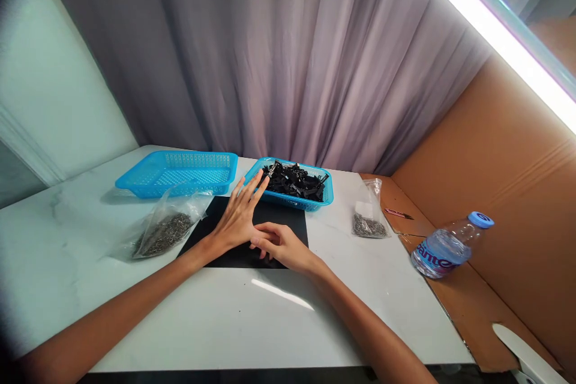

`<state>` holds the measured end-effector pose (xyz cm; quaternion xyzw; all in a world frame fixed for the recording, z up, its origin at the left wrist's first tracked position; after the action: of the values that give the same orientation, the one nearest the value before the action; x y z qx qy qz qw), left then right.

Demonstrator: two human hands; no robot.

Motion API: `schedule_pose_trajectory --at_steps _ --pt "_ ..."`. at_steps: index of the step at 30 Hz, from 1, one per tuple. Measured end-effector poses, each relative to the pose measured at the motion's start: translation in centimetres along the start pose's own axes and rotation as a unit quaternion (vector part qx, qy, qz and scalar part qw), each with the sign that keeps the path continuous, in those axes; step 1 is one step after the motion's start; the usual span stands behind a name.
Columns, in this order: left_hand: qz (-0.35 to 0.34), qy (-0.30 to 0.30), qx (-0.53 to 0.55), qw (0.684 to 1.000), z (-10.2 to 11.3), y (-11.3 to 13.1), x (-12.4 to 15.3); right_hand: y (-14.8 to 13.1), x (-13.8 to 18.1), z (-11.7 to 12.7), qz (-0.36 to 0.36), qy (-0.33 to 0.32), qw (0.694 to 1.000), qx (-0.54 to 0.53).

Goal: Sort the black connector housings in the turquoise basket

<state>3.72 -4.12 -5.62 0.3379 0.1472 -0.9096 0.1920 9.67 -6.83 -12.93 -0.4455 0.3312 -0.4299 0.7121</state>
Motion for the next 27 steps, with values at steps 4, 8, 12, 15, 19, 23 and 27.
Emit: schedule_pose_trajectory --at_steps 4,8,12,15,19,23,27 --pt "0.016 -0.005 -0.038 0.999 -0.2 0.6 0.1 -1.7 0.7 0.4 0.072 0.140 0.922 0.353" --pt "0.036 -0.001 -0.043 0.998 -0.1 0.5 0.3 -2.7 1.0 -1.0 0.138 0.150 0.852 0.482" --pt "-0.007 -0.026 -0.043 0.999 -0.8 1.1 0.3 -3.0 1.4 -1.1 0.159 0.134 0.858 0.470" --pt "-0.028 -0.060 -0.032 0.997 -1.9 1.1 0.5 -2.9 1.5 -1.0 0.148 0.123 0.872 0.449" --pt "-0.039 -0.074 0.000 0.997 -2.7 1.0 0.8 -2.5 1.2 -0.6 0.119 0.128 0.890 0.421" --pt "-0.029 -0.068 0.063 0.995 -2.2 0.7 0.2 -2.5 0.9 0.4 0.105 0.147 0.905 0.386" --pt "-0.031 -0.065 0.143 0.987 -1.7 -0.6 -2.3 -4.2 1.3 3.5 0.147 0.187 0.912 0.334"
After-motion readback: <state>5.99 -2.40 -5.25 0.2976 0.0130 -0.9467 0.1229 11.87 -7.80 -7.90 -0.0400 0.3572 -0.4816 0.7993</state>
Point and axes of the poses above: each hand's wrist, its own x-axis away from the middle knuckle, its own z-axis out of the back of the hand, y = z × x, the point moved 10 cm from there along -x, towards the middle knuckle, and after that the axes turned 7 degrees about -z, right-handed, at the moved point
